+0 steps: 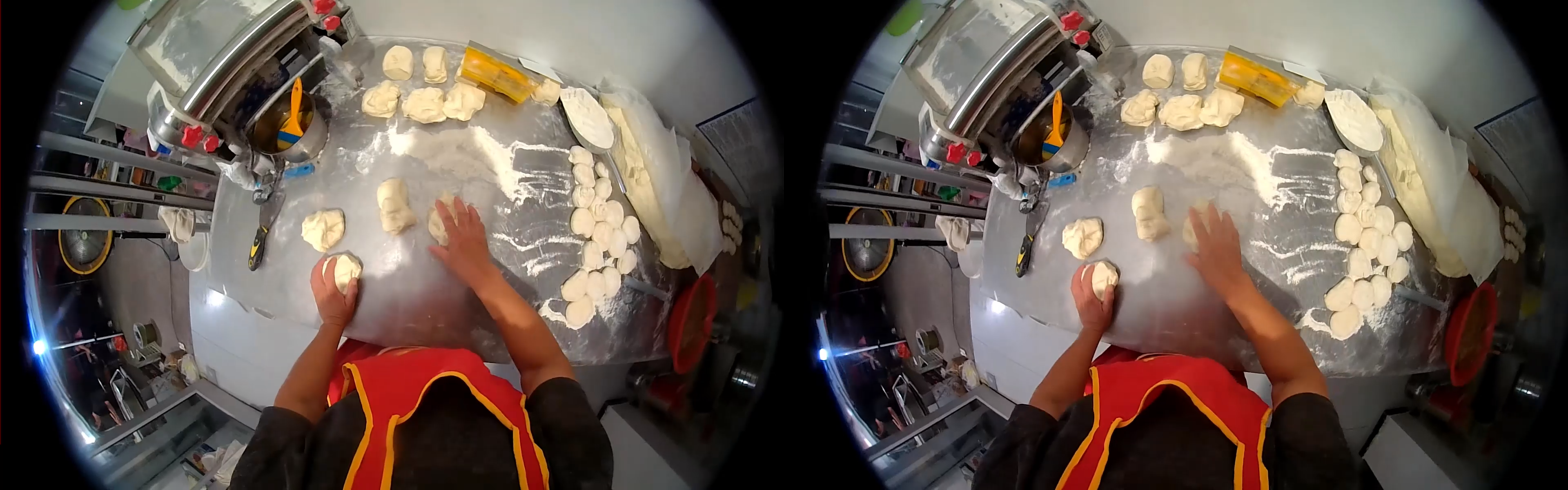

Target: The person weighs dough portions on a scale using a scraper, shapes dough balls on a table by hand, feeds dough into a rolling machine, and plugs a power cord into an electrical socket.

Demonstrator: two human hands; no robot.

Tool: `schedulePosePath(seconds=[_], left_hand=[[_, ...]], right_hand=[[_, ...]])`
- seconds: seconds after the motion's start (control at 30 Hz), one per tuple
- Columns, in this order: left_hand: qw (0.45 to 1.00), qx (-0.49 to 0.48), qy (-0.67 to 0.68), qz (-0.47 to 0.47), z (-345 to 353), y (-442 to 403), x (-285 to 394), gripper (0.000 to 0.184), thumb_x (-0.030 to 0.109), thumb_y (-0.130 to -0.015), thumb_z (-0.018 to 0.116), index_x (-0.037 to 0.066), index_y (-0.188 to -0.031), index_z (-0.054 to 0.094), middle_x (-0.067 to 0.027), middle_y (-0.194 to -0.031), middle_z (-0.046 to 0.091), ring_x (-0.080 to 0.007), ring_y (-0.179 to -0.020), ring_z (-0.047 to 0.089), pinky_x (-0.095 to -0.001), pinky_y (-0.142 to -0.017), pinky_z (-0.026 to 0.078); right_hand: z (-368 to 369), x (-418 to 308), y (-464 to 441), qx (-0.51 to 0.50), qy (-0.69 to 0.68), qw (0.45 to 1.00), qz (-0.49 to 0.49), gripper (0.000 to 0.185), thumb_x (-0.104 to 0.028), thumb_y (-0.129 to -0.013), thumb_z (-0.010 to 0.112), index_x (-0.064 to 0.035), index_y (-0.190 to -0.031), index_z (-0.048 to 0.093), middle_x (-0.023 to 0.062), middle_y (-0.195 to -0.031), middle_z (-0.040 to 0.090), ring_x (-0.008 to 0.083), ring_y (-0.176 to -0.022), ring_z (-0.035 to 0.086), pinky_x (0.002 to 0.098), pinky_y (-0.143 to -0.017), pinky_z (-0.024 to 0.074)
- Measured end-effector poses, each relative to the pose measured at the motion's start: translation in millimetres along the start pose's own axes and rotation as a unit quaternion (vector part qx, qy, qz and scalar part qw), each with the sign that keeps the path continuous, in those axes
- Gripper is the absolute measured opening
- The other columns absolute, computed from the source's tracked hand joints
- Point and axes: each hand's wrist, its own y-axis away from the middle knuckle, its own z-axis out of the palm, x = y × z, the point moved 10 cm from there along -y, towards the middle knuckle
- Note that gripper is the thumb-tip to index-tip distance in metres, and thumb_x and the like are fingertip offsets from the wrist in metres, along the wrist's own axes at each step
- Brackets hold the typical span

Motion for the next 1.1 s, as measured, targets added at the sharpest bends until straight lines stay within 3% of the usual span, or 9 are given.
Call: schedulePosePath(seconds=[0.1,0.23,0.37,0.47,0.63,0.93,1.0,1.07,1.1], left_hand=[[1.000,0.003,0.001,0.012,-4,-1,4,0.056,0.024,-0.076,0.069,0.004,-0.125,0.050,-0.0203,-0.130,0.044,-0.0391,-0.119,0.041,-0.0457,-0.101,0.035],[1.000,0.007,-0.002,0.003,-4,0,2,0.057,0.021,-0.074,0.071,0.004,-0.124,0.050,-0.0196,-0.130,0.045,-0.0385,-0.119,0.042,-0.0451,-0.100,0.035],[1.000,0.007,0.002,0.004,-5,-2,0,0.057,0.022,-0.073,0.071,0.004,-0.123,0.051,-0.0191,-0.130,0.045,-0.0381,-0.119,0.042,-0.0449,-0.100,0.036],[1.000,0.006,-0.005,0.004,-4,-2,-1,0.058,0.022,-0.072,0.071,0.004,-0.123,0.051,-0.0180,-0.131,0.045,-0.0378,-0.119,0.042,-0.0450,-0.100,0.036],[1.000,-0.004,-0.015,-0.007,-3,-4,0,0.058,0.023,-0.072,0.071,0.004,-0.123,0.050,-0.0176,-0.131,0.044,-0.0378,-0.119,0.042,-0.0457,-0.100,0.035],[1.000,-0.010,0.002,-0.004,-3,-5,-3,0.058,0.025,-0.073,0.070,0.002,-0.122,0.051,-0.0196,-0.130,0.044,-0.0392,-0.118,0.042,-0.0470,-0.100,0.035],[1.000,-0.013,0.008,0.010,-3,-6,-2,0.057,0.025,-0.073,0.070,0.002,-0.122,0.051,-0.0201,-0.129,0.045,-0.0400,-0.118,0.042,-0.0475,-0.099,0.035],[1.000,-0.007,0.011,0.023,-5,-8,-2,0.057,0.026,-0.073,0.070,0.002,-0.121,0.051,-0.0206,-0.129,0.045,-0.0407,-0.117,0.042,-0.0480,-0.099,0.035],[1.000,-0.001,0.012,0.028,-7,-8,-1,0.056,0.026,-0.074,0.070,0.002,-0.121,0.051,-0.0209,-0.128,0.045,-0.0410,-0.117,0.042,-0.0483,-0.098,0.035]], right_hand=[[-2,22,-12,0.011,-0.152,0.987,-0.052,0.054,-0.018,-0.070,0.072,-0.0112,-0.120,0.053,0.0172,-0.123,0.055,0.0315,-0.114,0.052,0.0440,-0.097,0.0387],[-51,89,-26,-0.019,-0.307,0.927,0.213,0.036,-0.010,-0.074,0.067,-0.0036,-0.107,0.056,0.0107,-0.094,0.063,0.0203,-0.082,0.062,0.0327,-0.073,0.0495],[-113,143,-61,0.192,-0.372,0.884,0.205,0.060,-0.017,-0.083,0.066,0.0014,-0.132,0.038,0.0196,-0.125,0.050,0.0232,-0.105,0.055,0.0313,-0.087,0.0455],[-89,208,-49,0.280,-0.199,0.921,0.184,0.067,-0.024,-0.088,0.062,0.0068,-0.138,0.029,0.0243,-0.139,0.039,0.0277,-0.123,0.045,0.0333,-0.099,0.0378],[-33,206,-64,0.153,-0.062,0.972,0.169,0.060,-0.029,-0.096,0.043,0.0098,-0.138,0.028,0.0293,-0.143,0.031,0.0413,-0.133,0.030,0.0439,-0.112,0.0208],[57,23,100,-0.143,-0.001,0.978,-0.153,0.067,-0.029,-0.081,0.061,-0.0031,-0.138,0.037,0.0208,-0.145,0.032,0.0382,-0.133,0.031,0.0537,-0.109,0.0224],[48,43,139,-0.199,0.057,0.969,-0.131,0.064,-0.030,-0.084,0.058,-0.0069,-0.139,0.037,0.0195,-0.146,0.031,0.0370,-0.135,0.029,0.0561,-0.110,0.0179],[22,87,103,-0.345,0.158,0.918,0.120,0.062,-0.035,-0.088,0.053,-0.0108,-0.142,0.034,0.0194,-0.148,0.027,0.0383,-0.137,0.023,0.0556,-0.111,0.0130],[7,108,85,-0.157,0.164,0.968,0.108,0.063,-0.036,-0.088,0.054,-0.0112,-0.143,0.033,0.0187,-0.148,0.028,0.0379,-0.138,0.023,0.0567,-0.110,0.0141]])
